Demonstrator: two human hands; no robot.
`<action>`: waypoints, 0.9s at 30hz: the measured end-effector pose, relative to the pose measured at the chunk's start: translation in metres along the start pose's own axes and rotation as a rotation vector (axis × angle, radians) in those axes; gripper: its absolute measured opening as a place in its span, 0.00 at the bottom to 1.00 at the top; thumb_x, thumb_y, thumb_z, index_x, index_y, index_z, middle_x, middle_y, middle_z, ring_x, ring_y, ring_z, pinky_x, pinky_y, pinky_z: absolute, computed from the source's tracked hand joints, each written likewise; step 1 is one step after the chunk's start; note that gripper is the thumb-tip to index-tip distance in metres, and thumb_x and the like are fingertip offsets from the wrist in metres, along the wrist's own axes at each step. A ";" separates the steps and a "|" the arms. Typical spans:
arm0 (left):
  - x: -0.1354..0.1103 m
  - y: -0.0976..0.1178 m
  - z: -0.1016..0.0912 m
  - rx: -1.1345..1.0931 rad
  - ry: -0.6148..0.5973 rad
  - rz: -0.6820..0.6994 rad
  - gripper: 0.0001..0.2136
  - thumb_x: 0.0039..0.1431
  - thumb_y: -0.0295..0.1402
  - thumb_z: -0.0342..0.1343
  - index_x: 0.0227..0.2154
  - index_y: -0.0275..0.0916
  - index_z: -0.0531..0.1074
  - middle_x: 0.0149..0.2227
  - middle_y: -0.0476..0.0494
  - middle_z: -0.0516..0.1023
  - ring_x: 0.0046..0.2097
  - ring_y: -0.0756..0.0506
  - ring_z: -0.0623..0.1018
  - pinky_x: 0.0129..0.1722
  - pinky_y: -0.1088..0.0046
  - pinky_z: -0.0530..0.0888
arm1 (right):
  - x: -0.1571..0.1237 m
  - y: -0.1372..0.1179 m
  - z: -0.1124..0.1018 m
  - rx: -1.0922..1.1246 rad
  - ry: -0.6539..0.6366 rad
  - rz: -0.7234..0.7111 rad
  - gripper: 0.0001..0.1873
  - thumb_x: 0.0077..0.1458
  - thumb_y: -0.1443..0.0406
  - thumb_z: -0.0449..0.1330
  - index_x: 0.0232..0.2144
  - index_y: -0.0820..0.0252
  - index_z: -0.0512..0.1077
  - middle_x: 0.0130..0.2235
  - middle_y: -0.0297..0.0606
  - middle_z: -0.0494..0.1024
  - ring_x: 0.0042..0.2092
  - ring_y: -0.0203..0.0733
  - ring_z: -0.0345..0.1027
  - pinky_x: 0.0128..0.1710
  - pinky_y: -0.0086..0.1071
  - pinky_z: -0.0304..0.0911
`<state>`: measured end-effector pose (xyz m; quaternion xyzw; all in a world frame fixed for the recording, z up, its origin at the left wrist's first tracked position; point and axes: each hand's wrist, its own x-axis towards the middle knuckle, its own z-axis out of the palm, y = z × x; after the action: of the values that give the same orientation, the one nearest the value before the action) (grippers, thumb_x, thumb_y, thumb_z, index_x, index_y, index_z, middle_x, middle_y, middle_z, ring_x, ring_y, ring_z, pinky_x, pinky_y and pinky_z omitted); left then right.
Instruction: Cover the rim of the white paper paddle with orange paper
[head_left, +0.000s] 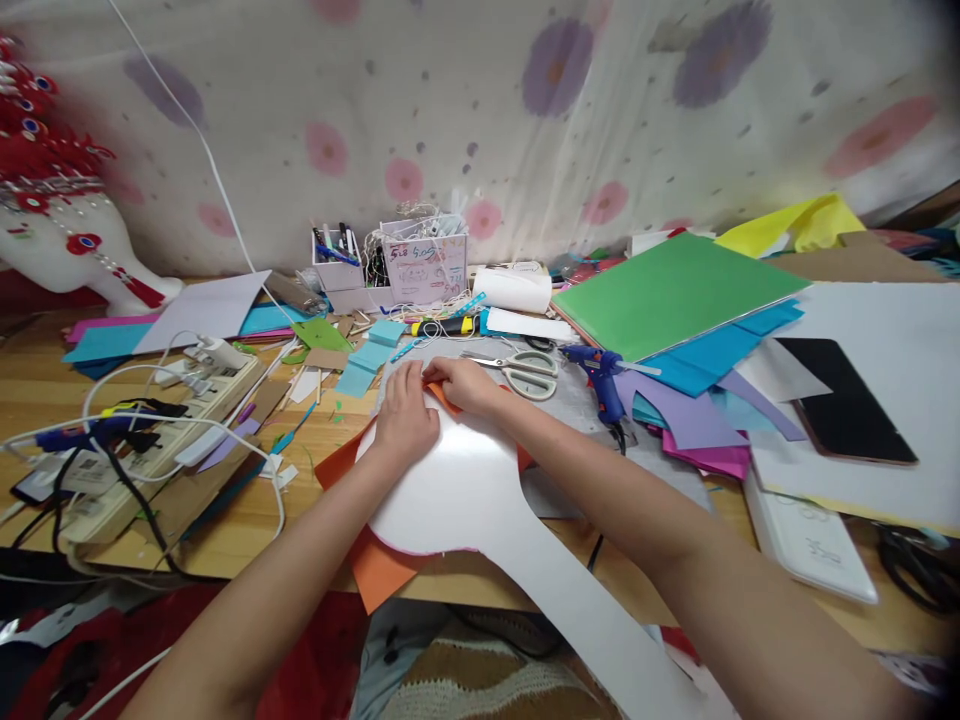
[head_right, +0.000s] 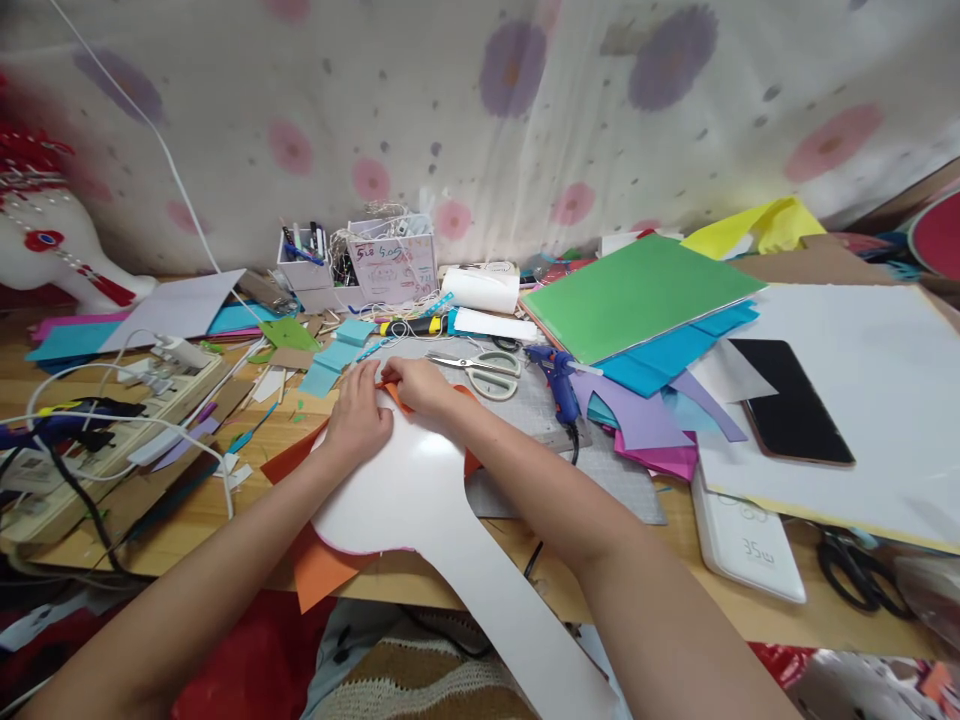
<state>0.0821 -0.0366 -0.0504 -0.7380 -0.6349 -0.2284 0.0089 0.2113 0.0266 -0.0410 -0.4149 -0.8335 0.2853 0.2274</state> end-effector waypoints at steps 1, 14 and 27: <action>0.001 -0.001 0.001 -0.010 -0.040 -0.006 0.29 0.46 0.23 0.48 0.55 0.29 0.55 0.53 0.31 0.65 0.55 0.37 0.65 0.55 0.57 0.63 | -0.001 -0.001 0.000 -0.015 0.000 -0.009 0.15 0.47 0.73 0.53 0.38 0.60 0.71 0.41 0.36 0.78 0.40 0.39 0.70 0.39 0.29 0.61; 0.002 -0.003 -0.001 -0.008 -0.139 0.007 0.23 0.52 0.25 0.46 0.54 0.29 0.61 0.46 0.35 0.73 0.48 0.41 0.71 0.50 0.64 0.68 | -0.033 -0.031 0.006 -0.340 -0.138 -0.029 0.22 0.54 0.76 0.45 0.51 0.68 0.61 0.49 0.52 0.70 0.50 0.45 0.64 0.51 0.37 0.55; 0.005 -0.016 0.011 -0.159 -0.171 0.198 0.21 0.52 0.22 0.44 0.49 0.40 0.70 0.50 0.44 0.70 0.52 0.46 0.66 0.55 0.67 0.65 | -0.057 -0.023 -0.011 -0.146 -0.219 -0.063 0.17 0.53 0.73 0.48 0.45 0.61 0.66 0.44 0.43 0.75 0.41 0.41 0.70 0.39 0.32 0.61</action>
<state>0.0707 -0.0257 -0.0632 -0.8120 -0.5374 -0.2125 -0.0812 0.2366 -0.0281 -0.0255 -0.3701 -0.8846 0.2602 0.1130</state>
